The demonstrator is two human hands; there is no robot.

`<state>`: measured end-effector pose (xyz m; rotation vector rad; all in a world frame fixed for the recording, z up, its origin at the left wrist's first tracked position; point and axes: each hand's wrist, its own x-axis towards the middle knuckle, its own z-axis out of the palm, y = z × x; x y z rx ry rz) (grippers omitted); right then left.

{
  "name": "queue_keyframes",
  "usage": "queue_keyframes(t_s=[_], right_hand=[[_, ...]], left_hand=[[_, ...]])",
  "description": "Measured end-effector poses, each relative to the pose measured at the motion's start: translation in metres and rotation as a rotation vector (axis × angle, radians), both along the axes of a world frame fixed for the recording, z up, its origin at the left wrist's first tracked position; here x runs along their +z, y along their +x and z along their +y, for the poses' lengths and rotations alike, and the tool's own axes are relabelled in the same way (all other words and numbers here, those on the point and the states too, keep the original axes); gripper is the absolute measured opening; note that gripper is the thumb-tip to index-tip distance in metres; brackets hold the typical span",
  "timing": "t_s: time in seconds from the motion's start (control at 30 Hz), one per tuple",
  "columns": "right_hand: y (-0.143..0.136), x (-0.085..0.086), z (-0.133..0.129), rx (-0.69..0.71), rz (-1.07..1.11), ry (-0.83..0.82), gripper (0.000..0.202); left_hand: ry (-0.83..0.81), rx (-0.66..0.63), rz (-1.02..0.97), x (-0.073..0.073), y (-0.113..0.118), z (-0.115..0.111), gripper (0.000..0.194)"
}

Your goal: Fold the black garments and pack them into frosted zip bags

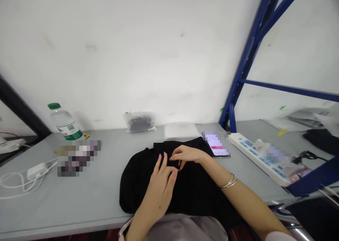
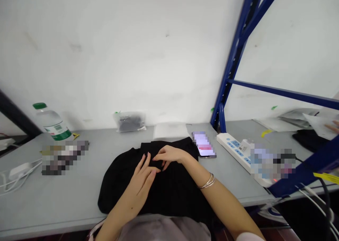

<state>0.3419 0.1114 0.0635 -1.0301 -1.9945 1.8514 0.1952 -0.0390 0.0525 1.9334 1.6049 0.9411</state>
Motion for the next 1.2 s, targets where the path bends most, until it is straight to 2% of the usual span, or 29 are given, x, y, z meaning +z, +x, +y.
queue_keyframes(t_s=[0.1,0.2,0.3,0.37,0.43,0.5,0.57,0.7,0.83,0.93,1.03,1.1,1.2], right_hand=[[-0.002,-0.001,-0.001,-0.047,0.078,-0.01,0.02],[0.001,0.001,0.0,-0.107,0.171,-0.013,0.017],[0.006,0.008,0.002,-0.19,0.273,-0.032,0.02],[0.011,0.012,0.005,-0.256,0.337,-0.044,0.023],[0.015,0.015,0.008,-0.337,0.403,-0.046,0.026],[0.018,0.015,0.012,-0.419,0.468,-0.047,0.028],[0.02,0.015,0.014,-0.456,0.505,-0.07,0.031],[0.025,0.014,0.016,-0.466,0.501,-0.138,0.033],[0.03,0.012,0.022,-0.593,0.547,-0.136,0.03],[0.037,0.01,0.032,-0.747,0.576,-0.103,0.028],[0.047,0.009,0.043,-0.9,0.613,-0.076,0.024],[0.054,0.008,0.049,-0.967,0.645,-0.086,0.02],[0.064,0.009,0.055,-1.026,0.702,-0.129,0.015]], left_hand=[[-0.065,-0.007,-0.205,0.008,-0.013,0.006,0.032],[-0.125,0.101,-0.533,0.016,-0.029,0.015,0.033],[-0.326,0.14,-0.79,0.03,-0.04,0.025,0.044],[-0.465,0.034,-0.793,0.04,-0.041,0.034,0.044],[-0.509,-0.087,-0.747,0.048,-0.037,0.046,0.042],[-0.47,-0.137,-0.713,0.052,-0.029,0.06,0.04],[-0.4,-0.122,-0.692,0.052,-0.019,0.077,0.04],[-0.311,-0.091,-0.627,0.044,-0.001,0.108,0.044],[-0.195,-0.075,-0.468,0.029,0.008,0.134,0.044],[-0.034,-0.011,-0.302,0.015,0.006,0.155,0.046],[0.109,0.023,-0.115,0.001,-0.001,0.177,0.034],[0.162,0.019,-0.004,-0.009,-0.005,0.188,0.036],[0.189,0.019,0.125,-0.02,-0.007,0.199,0.022]])
